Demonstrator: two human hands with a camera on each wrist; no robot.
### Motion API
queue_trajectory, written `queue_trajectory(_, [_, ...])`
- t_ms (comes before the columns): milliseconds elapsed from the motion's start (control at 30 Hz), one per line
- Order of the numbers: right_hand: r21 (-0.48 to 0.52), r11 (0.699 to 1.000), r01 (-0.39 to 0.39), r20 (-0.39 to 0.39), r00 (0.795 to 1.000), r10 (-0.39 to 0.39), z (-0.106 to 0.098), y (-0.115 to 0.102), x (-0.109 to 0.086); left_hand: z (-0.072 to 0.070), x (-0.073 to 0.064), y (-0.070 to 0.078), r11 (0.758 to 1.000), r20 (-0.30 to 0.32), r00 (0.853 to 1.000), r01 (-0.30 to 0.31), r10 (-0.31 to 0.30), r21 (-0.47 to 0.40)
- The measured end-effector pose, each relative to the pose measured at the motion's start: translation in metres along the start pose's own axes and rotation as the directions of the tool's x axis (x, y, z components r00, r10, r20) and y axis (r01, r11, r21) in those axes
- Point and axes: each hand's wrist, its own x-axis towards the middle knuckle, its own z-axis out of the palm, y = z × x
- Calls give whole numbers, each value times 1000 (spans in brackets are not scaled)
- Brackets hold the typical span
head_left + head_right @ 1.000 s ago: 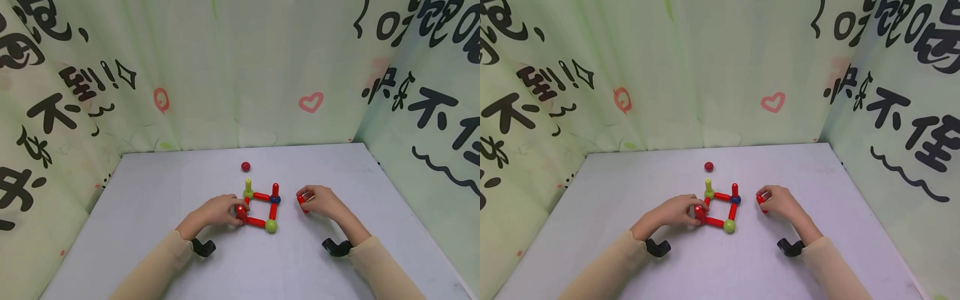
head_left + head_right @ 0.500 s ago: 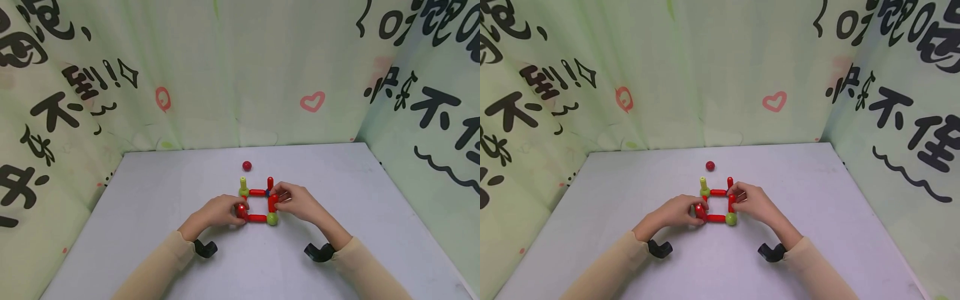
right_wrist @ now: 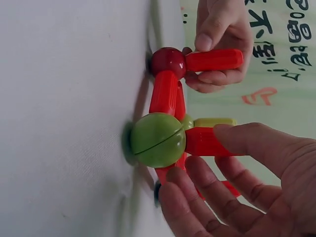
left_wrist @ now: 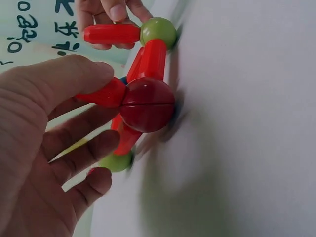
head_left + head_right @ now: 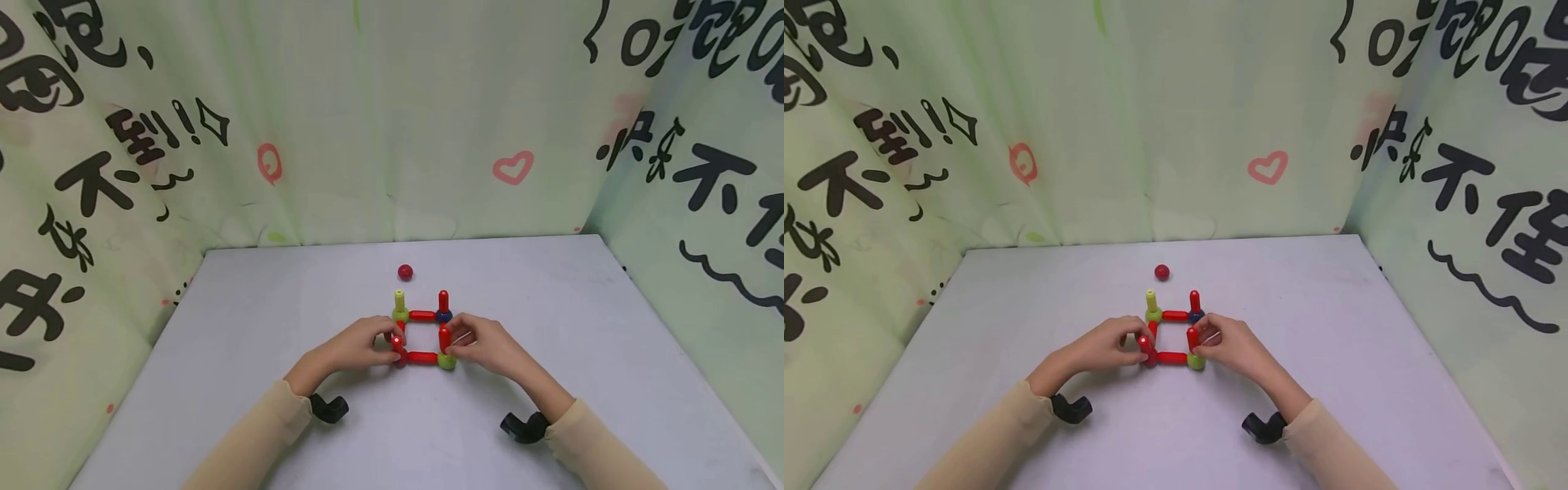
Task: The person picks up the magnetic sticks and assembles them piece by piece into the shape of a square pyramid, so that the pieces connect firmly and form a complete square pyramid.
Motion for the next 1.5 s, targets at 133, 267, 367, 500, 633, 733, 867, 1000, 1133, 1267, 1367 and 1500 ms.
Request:
queue_trajectory(133, [3,1000,14,-1,1000,-14,1,1,-2,2,1,0,997,7,1000,-17,18,-72])
queue_trajectory(267, [32,999,11,-13,1000,-10,2,2,-2,4,4,3,994,-22,1000,-13,11,-110])
queue_trajectory(367, [43,999,8,-24,1000,-7,4,2,-1,8,8,6,996,-50,999,-3,-2,-89])
queue_trajectory(500, [7,999,32,-52,998,-31,8,1,-1,15,15,11,1000,-100,995,18,-19,-3])
queue_trajectory(633, [-41,998,49,-79,995,-52,11,0,-1,21,19,13,997,-156,988,23,-11,77])
queue_trajectory(733, [-62,997,44,-93,994,-50,13,-2,0,23,21,14,994,-177,984,27,-9,103])
queue_trajectory(867, [-81,996,42,-98,994,-50,14,-2,0,24,22,16,993,-190,981,53,-32,106])
queue_trajectory(1000, [-90,995,43,-93,994,-52,14,-1,0,25,21,17,993,-194,980,69,-49,98])
queue_trajectory(1133, [-70,997,26,-114,993,-34,10,1,0,24,17,15,995,-267,961,86,-70,51])
queue_trajectory(1267, [-36,999,3,-203,979,-10,3,4,7,20,17,13,994,-437,893,104,-105,-28])
queue_trajectory(1367, [-18,1000,-5,-261,965,0,-2,5,17,15,21,12,988,-522,839,136,-153,-72])
queue_trajectory(1500, [-28,1000,-4,-277,961,-4,-3,7,30,15,28,10,979,-522,828,188,-203,-83])
